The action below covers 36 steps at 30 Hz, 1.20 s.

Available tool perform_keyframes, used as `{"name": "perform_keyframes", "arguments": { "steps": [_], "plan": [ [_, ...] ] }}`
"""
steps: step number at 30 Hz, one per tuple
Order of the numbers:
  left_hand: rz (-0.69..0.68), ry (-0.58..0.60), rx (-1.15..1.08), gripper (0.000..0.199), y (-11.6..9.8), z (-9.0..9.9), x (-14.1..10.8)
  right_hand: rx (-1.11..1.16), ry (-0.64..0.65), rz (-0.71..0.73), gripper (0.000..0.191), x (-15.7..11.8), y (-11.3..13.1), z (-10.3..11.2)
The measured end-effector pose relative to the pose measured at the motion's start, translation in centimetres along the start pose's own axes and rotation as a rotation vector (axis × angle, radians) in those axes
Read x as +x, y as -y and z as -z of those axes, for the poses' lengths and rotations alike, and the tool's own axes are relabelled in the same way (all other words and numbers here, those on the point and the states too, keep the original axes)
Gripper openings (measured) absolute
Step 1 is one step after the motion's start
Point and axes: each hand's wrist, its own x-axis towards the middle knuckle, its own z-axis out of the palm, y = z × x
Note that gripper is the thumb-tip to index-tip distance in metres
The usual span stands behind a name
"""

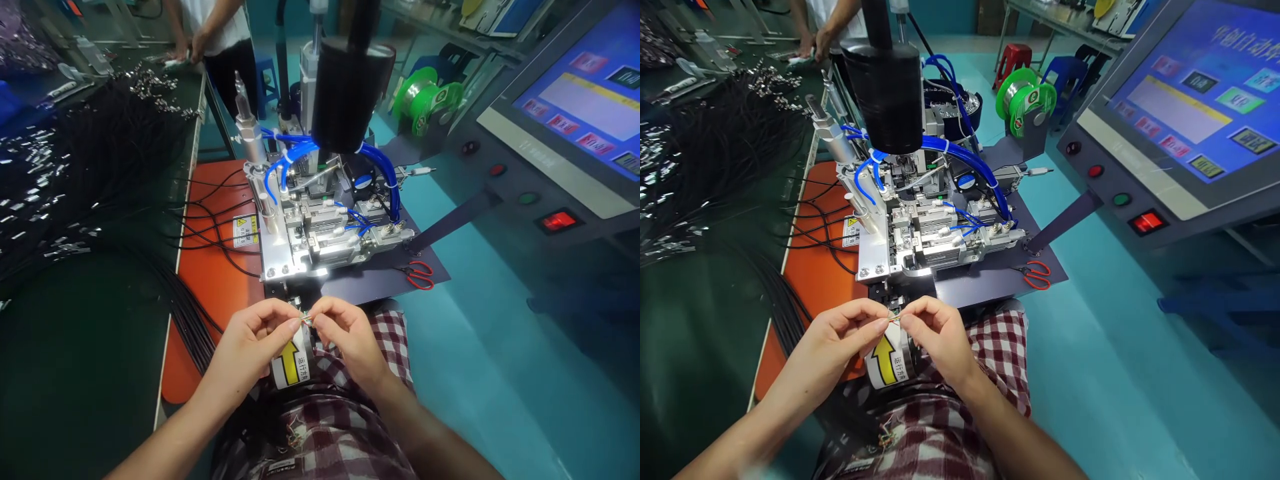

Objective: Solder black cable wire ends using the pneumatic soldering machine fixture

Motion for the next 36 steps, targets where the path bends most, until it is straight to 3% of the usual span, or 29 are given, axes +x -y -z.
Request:
{"name": "perform_keyframes", "arguments": {
  "steps": [11, 23, 27, 32, 36],
  "plan": [
    [0.114, -0.006, -0.053, 0.025, 0.2, -0.1, 0.0, -0.024, -0.031, -0.017, 0.011, 0.1, 0.0, -0.7],
    [0.133, 0.018, -0.044, 0.024, 0.4, 0.2, 0.3, 0.003, 0.016, -0.009, 0.012, 0.2, -0.1, -0.5],
    [0.141, 0.072, -0.002, 0.025, 0.5, 0.6, 0.2, 0.047, 0.097, -0.072, 0.014, 0.6, -0.2, -0.1],
    [0.144, 0.18, 0.047, 0.023, 0.3, 1.0, 0.3, 0.045, 0.282, -0.11, 0.015, 1.8, 0.1, 1.0],
    [0.138, 0.201, 0.047, 0.021, 0.1, 1.0, 0.4, -0.007, 0.408, -0.12, 0.014, 2.6, 0.5, 1.7]
  ]
}}
